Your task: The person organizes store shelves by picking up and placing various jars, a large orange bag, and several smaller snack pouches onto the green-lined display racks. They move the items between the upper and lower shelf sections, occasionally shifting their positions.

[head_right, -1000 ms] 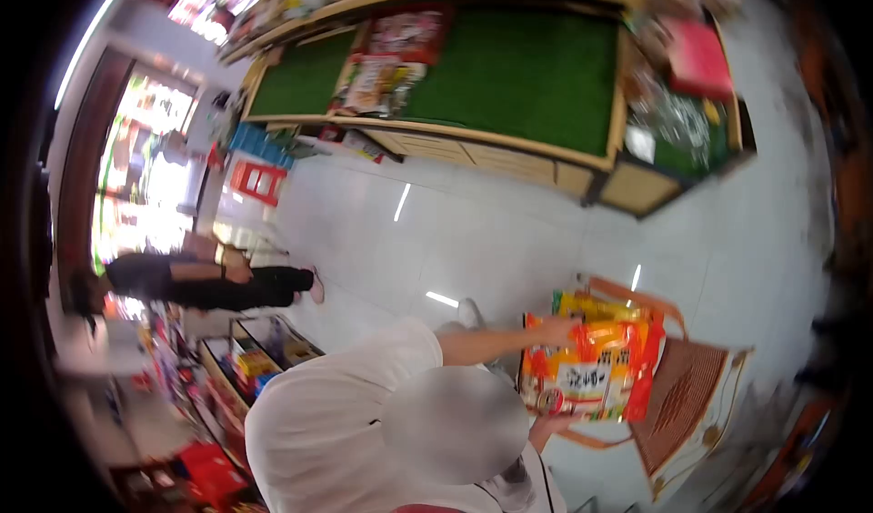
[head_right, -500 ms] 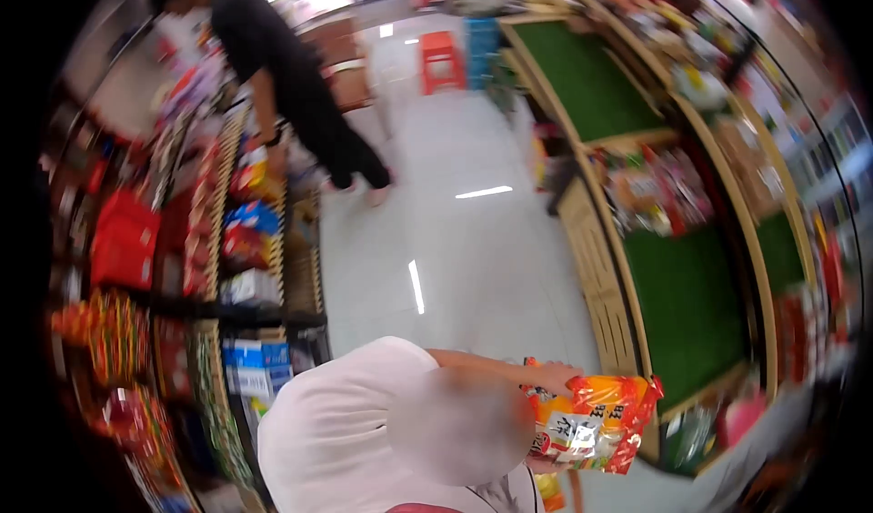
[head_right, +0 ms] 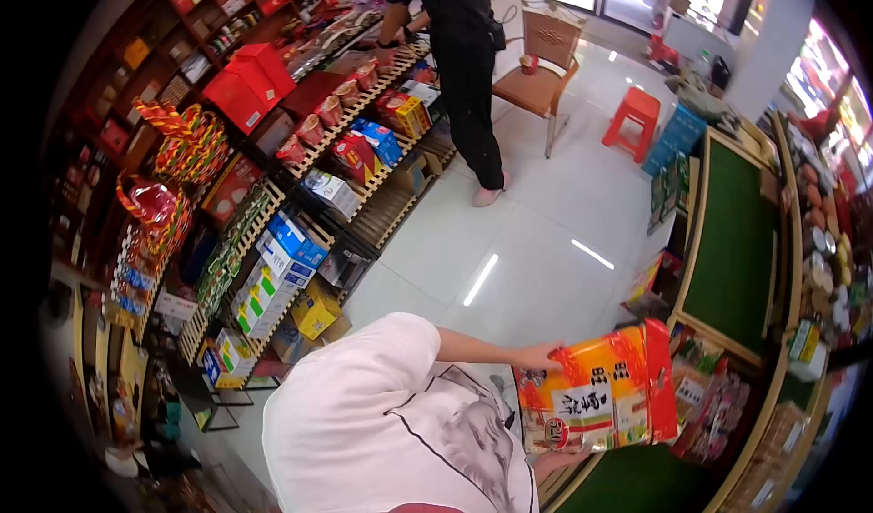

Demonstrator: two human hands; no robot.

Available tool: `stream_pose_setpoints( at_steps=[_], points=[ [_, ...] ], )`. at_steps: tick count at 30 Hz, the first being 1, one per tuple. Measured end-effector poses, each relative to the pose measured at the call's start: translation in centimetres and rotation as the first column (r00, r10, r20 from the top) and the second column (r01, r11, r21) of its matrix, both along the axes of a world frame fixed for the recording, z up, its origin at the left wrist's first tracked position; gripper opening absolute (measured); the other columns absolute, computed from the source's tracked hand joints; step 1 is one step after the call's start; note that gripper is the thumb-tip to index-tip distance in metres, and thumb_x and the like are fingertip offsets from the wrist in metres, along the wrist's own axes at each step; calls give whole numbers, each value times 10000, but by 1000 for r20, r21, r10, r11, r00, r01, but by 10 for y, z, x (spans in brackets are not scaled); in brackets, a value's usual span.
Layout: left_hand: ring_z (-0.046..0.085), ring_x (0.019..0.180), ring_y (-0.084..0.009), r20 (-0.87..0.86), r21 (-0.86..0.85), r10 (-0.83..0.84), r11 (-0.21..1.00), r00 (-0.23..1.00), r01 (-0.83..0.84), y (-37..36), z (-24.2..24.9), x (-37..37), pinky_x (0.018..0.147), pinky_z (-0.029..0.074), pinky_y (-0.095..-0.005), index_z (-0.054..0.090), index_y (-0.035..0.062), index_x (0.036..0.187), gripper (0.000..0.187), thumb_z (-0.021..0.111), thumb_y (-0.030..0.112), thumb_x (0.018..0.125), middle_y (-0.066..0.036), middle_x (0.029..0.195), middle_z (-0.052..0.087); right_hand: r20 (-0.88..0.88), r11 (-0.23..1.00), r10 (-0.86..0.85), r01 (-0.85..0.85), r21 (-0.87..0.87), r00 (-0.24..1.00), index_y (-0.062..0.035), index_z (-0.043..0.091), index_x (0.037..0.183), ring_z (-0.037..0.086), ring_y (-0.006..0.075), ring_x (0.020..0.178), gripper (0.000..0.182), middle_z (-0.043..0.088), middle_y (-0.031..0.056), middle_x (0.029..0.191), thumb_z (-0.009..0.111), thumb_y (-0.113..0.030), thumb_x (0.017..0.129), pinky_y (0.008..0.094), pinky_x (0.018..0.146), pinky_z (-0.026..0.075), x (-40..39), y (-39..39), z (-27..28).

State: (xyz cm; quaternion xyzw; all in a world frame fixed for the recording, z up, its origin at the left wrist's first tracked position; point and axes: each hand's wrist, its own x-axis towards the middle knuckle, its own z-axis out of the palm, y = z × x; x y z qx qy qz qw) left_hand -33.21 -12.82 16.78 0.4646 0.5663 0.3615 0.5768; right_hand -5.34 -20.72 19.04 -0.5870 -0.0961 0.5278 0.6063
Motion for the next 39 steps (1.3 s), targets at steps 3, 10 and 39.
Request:
stream_pose_setpoints(
  at_steps=[3,10,39],
  points=[
    [610,1023,-249,-28,-49,270,961,962,-271,16,19,-39,905,473,-368,476,65,1252,603,711,366,784,-154,1095,640,8,971,240,-240,-3,971,-113,448,1367,481,279,1247,559,468,134,1390,517,-442,920,462,989,441,-34,93,29],
    [600,1037,-202,76,11,733,677,676,-736,41,26,-120,938,460,-334,476,58,1231,507,710,299,850,-123,1106,638,12,812,579,-578,81,815,-53,327,1462,532,270,1178,668,499,111,1364,619,-280,906,408,979,444,-134,250,11],
    [598,1067,-179,240,-182,168,975,956,-125,731,-19,-166,924,481,-309,457,9,1287,459,645,178,904,-121,1178,609,51,997,-5,1,78,999,-27,561,1155,597,149,856,326,620,60,1012,642,-159,868,290,769,495,-148,776,-36]
  ],
)
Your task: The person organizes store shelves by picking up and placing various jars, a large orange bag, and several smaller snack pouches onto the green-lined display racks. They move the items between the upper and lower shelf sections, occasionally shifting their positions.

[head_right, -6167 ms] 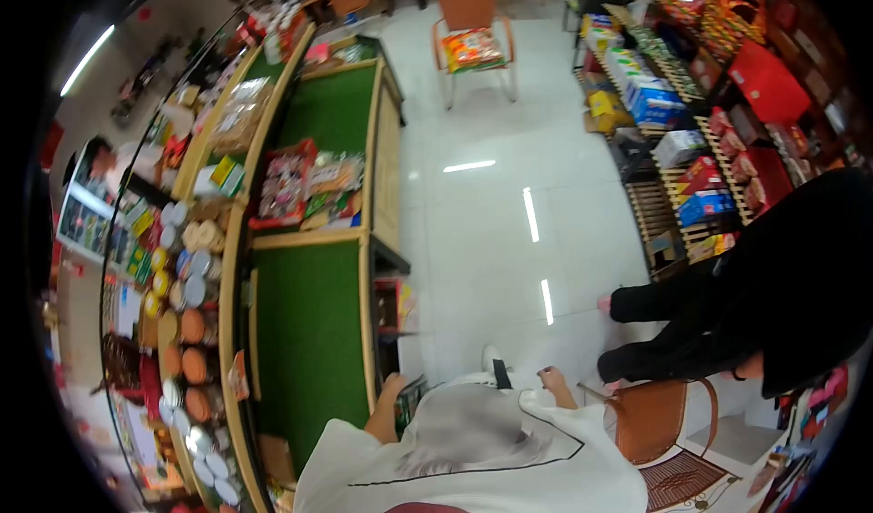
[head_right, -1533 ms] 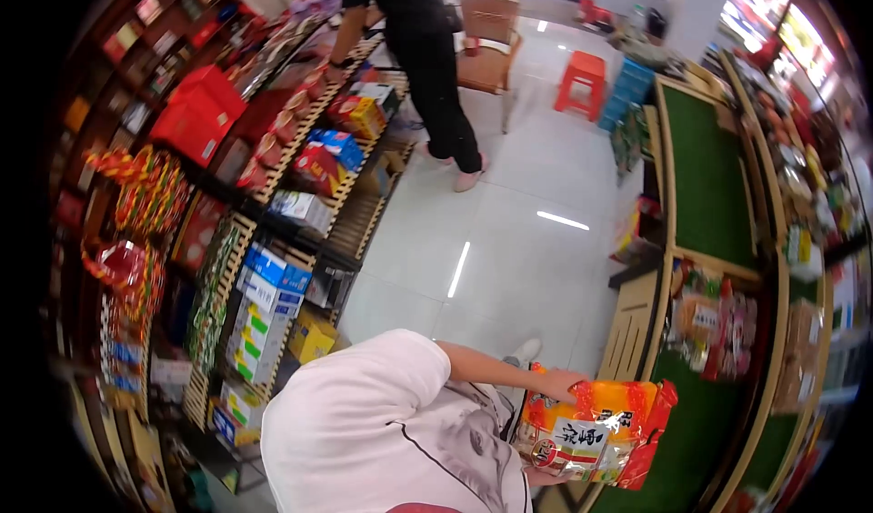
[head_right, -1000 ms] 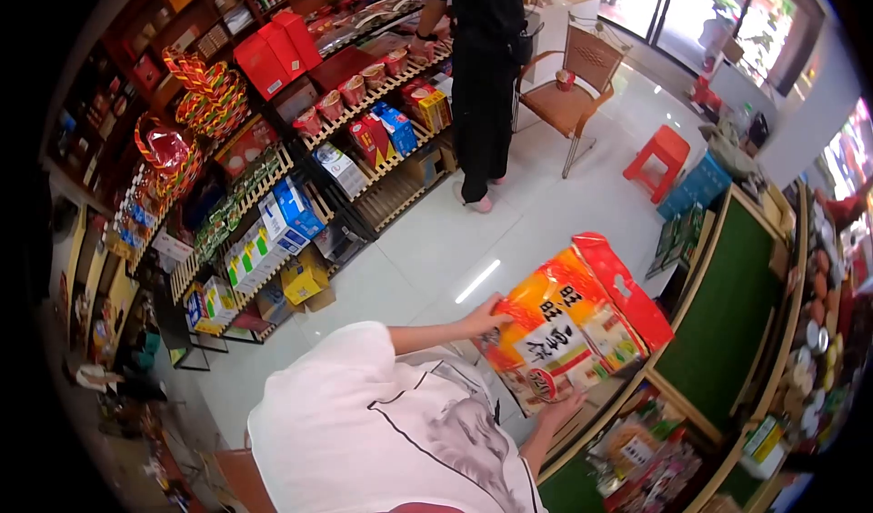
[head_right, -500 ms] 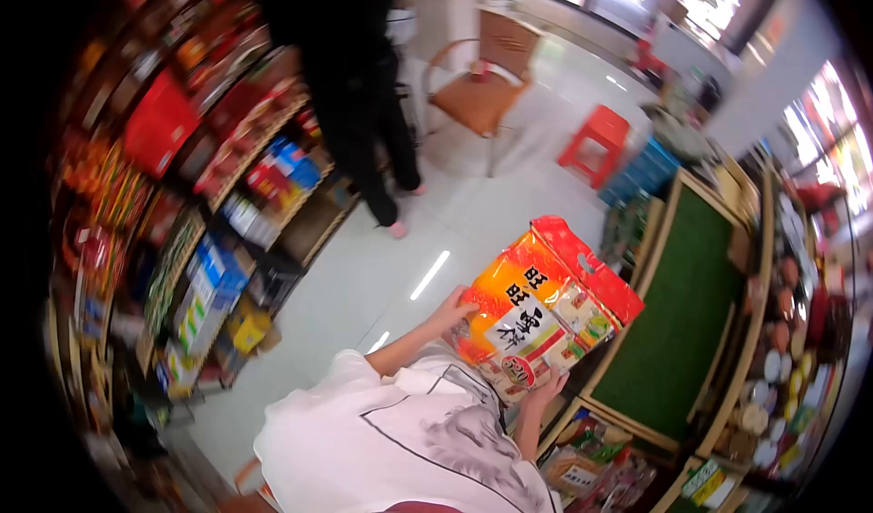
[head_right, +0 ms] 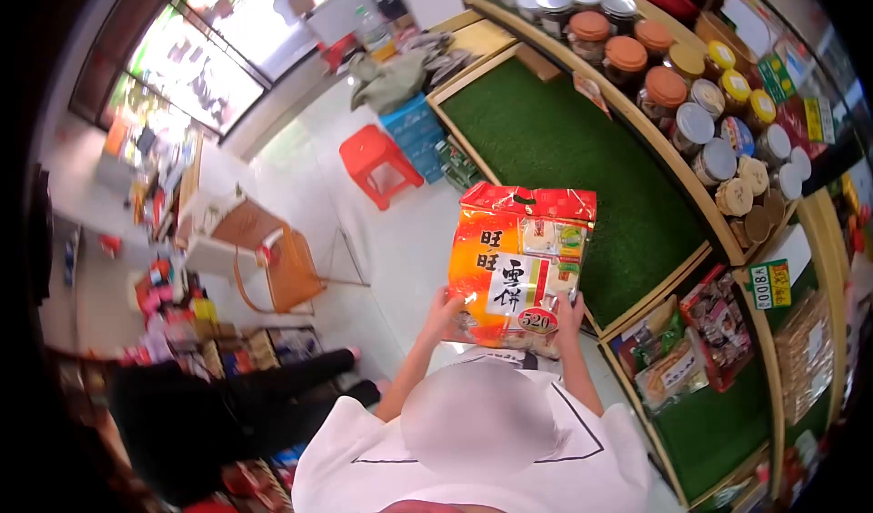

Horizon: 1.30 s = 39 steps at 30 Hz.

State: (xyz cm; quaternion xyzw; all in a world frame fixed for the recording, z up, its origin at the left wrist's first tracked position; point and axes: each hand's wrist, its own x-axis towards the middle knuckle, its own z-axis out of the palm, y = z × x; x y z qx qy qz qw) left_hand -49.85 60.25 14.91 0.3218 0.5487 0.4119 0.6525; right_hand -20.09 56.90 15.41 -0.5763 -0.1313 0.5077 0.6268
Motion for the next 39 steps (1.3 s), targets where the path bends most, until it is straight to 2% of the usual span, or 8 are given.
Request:
stream_pose_setpoints(
  at_steps=[9,12,18,21,25,33,36,39],
  points=[
    [569,1142,-231,-36,-126,-240,964,970,234,174,14,28,973,460,-353,463,8,1343,560,639,256,873,-151,1240,578,26,988,-140,142,-69,990,-3,561,1176,609,164,930,374,637,81,1068,678,-155,854,299,801,490,23,116,14],
    [510,1209,-294,-407,-33,-361,924,839,381,237,-49,35,1034,411,-389,489,6,1345,648,667,346,823,-199,1272,530,15,962,-254,254,-100,967,1,537,1222,613,185,983,423,626,87,1112,668,-143,847,314,840,498,24,147,-2],
    [474,1225,-351,-344,-73,-644,744,683,665,366,-94,49,1065,375,-392,510,14,1350,721,674,416,773,-234,1270,502,7,880,-467,465,-100,884,11,518,1235,611,221,1010,474,611,108,1147,675,-137,813,338,858,506,-2,211,-25],
    [493,1219,-366,-368,-131,-687,705,627,697,437,-63,42,1071,380,-392,509,9,1349,741,677,423,758,-237,1281,509,43,884,-449,451,-127,892,6,519,1229,611,217,981,486,604,105,1155,688,-141,797,338,863,508,-22,269,-34],
    [513,1212,-400,-492,-53,-624,717,607,695,562,-92,29,1045,419,-424,522,22,1335,757,692,434,724,-249,1280,523,60,847,-487,488,-208,871,-6,519,1237,600,215,1031,489,601,94,1152,692,-126,796,348,871,512,-56,390,-30],
    [448,1268,-402,-763,50,-418,722,493,690,799,-72,23,1061,349,-526,333,157,1495,825,629,439,778,-131,1450,437,62,944,-319,323,-71,946,-38,486,1249,559,215,1075,504,582,96,1185,696,-169,810,343,946,441,-66,627,-91],
    [403,1326,-366,-857,18,-357,699,371,715,842,-98,20,1092,286,-544,367,198,1479,759,600,399,785,-102,1474,429,175,947,-122,167,-274,977,-51,312,1471,502,243,1238,788,499,132,1385,697,-216,804,353,1006,415,-79,665,-110],
    [413,1302,-405,-884,-145,-428,634,188,760,849,-139,10,1085,322,-536,405,202,1449,697,594,386,804,-90,1473,432,160,906,133,-55,-419,978,-112,373,1475,582,209,1133,687,596,116,1275,659,-198,857,310,912,466,-104,671,-85]
  ],
)
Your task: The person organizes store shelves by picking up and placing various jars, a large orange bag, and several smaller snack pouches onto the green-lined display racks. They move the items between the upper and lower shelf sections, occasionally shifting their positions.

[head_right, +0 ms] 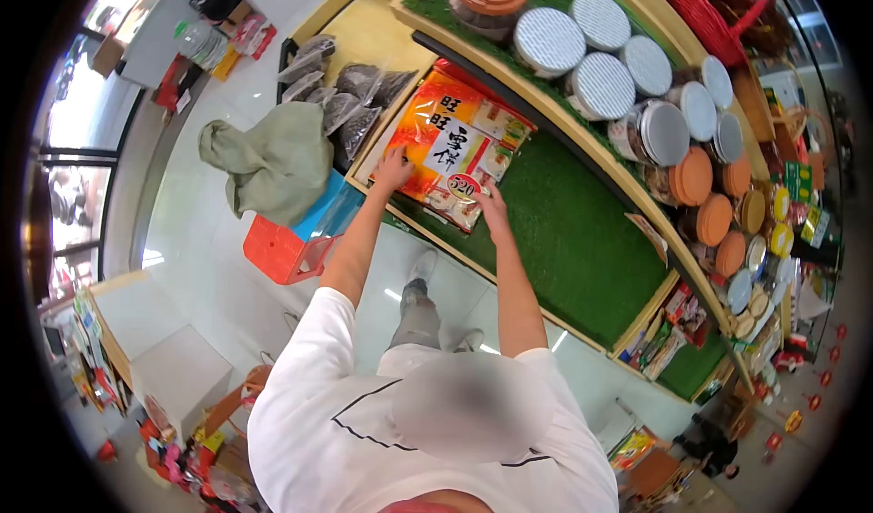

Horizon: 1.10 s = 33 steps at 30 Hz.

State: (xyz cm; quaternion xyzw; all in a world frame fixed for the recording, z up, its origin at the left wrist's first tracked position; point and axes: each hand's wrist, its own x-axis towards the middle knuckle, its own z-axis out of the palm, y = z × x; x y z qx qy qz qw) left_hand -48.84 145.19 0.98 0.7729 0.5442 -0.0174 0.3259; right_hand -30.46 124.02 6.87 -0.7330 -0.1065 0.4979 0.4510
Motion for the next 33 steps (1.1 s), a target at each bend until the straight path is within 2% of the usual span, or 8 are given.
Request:
stream_pose_setpoints(
  at_steps=[7,12,15,18,23,25,29,33],
  points=[
    [406,1276,-438,244,253,-132,965,961,68,-157,-23,-69,1045,354,-555,359,94,1453,722,634,209,795,-182,1472,383,240,931,361,-362,-41,901,-118,548,1334,643,160,936,449,688,114,1025,657,-209,908,303,817,509,-80,-158,23],
    [373,1318,-421,-11,12,-284,959,959,284,-295,-19,-123,1074,343,-533,290,106,1488,759,636,241,826,-165,1499,349,-58,939,-343,341,-41,937,-133,549,1304,616,142,812,421,665,84,1004,650,-234,908,296,706,511,-135,-430,-63],
    [360,1349,-408,-213,-259,-581,809,786,528,-335,2,-127,1100,326,-515,379,118,1453,655,583,366,881,-140,1488,395,-10,284,-956,922,-264,292,-141,425,1370,604,247,936,523,618,95,1118,522,-406,930,419,767,506,-207,-590,-70],
    [515,1228,-397,-151,-374,-786,606,599,702,-345,-49,-126,1047,406,-474,571,80,1295,553,594,406,849,-192,1302,582,16,-340,-937,898,-279,-349,-95,465,1269,612,290,897,452,610,145,1092,536,-347,901,433,731,511,-294,-682,-58],
    [616,1021,-436,-13,-51,-958,288,287,956,-348,-58,-72,903,486,-463,703,37,1001,358,529,331,892,-248,1059,669,90,-61,-996,875,-479,-20,-59,533,1196,633,264,727,391,660,144,928,536,-304,892,409,628,520,-410,-722,-57],
    [643,893,-419,297,-196,-757,548,582,813,-374,-46,-51,787,505,-489,704,41,858,290,552,288,865,-223,976,683,60,37,-996,886,-462,72,-53,555,1180,635,258,711,383,667,149,927,531,-307,895,400,621,520,-434,-716,-56],
    [530,664,-260,-197,-497,-716,662,670,561,-454,0,-20,596,406,-397,648,64,800,320,568,369,855,-94,745,561,-104,-105,-985,956,-273,-137,-44,550,1219,673,260,744,444,684,159,989,550,-348,895,394,606,544,-483,-686,-53],
    [535,713,-216,-302,-563,-902,430,309,706,-583,30,30,621,401,-383,645,44,850,364,569,399,879,-63,761,577,-165,-327,-910,902,-282,-382,-36,539,1212,674,269,737,425,684,172,964,567,-305,884,400,604,544,-567,-655,-77]
  ],
)
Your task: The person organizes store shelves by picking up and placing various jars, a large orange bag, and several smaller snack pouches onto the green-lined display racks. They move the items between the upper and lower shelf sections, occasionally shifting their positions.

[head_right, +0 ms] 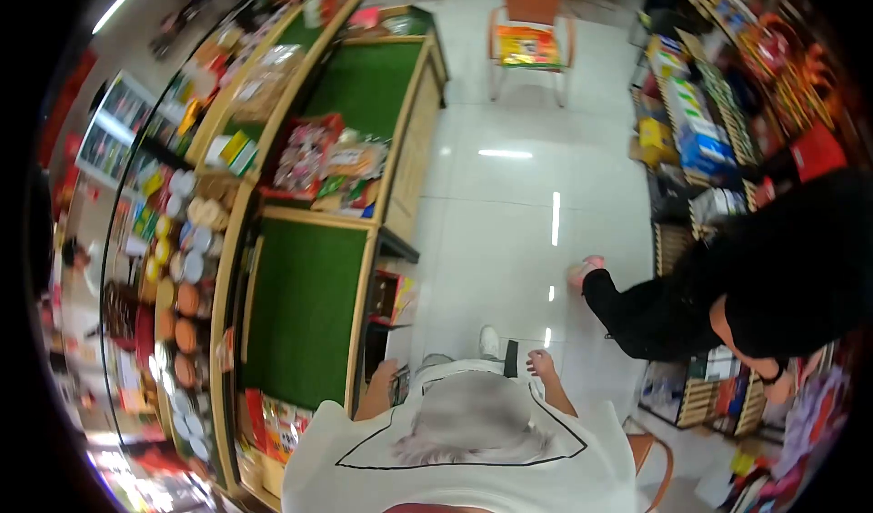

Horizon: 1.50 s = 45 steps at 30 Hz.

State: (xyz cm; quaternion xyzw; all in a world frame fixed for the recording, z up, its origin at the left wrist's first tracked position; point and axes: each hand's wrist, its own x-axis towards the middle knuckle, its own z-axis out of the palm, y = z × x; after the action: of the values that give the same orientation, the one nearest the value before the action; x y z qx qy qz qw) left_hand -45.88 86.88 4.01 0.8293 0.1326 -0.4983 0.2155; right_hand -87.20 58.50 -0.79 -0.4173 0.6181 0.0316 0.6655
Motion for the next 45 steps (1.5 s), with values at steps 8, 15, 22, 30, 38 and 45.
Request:
stream_pose_setpoints(
  at_steps=[8,15,22,30,38,45],
  points=[
    [620,1102,-310,394,-424,-432,698,811,577,-291,9,31,952,468,-356,623,4,1187,448,588,333,885,-206,1140,667,-138,814,-567,578,55,812,-26,517,1233,670,290,759,454,667,179,1011,563,-302,875,410,626,540,-71,4,-8],
    [628,1042,-282,248,-124,-701,662,669,739,-281,-47,95,910,473,-367,604,25,1211,430,581,326,904,-174,1104,664,96,873,-479,485,-55,873,-64,524,1248,669,262,848,420,662,158,1065,526,-332,925,382,718,539,39,-165,46],
    [621,973,-261,-200,236,-338,894,920,380,-238,3,176,788,481,-399,583,55,1194,416,571,348,900,-129,1034,629,19,943,-292,292,-159,956,-76,533,1246,669,239,816,407,673,135,1036,542,-346,941,371,686,535,96,-320,77],
    [612,894,-237,-168,30,-426,899,889,437,-451,-48,181,648,489,-435,559,89,1176,400,561,374,895,-79,953,589,-137,920,-391,380,-99,910,-77,507,1261,667,288,833,408,671,143,1035,521,-316,931,426,702,528,95,-395,51],
    [627,1046,-325,343,-269,-698,568,629,778,-704,-44,232,902,491,-394,594,34,1212,472,581,366,878,-194,1108,663,-254,892,-425,449,46,869,-84,541,1213,667,299,776,388,670,171,984,539,-299,890,448,647,541,101,-445,13],
    [632,1077,-372,262,-108,-669,696,696,710,-820,-20,273,922,496,-408,635,39,1153,437,580,370,872,-220,1166,658,-203,913,-384,404,64,901,-32,553,1167,656,282,734,355,657,192,931,548,-253,888,415,579,548,133,-617,-28]
  ],
)
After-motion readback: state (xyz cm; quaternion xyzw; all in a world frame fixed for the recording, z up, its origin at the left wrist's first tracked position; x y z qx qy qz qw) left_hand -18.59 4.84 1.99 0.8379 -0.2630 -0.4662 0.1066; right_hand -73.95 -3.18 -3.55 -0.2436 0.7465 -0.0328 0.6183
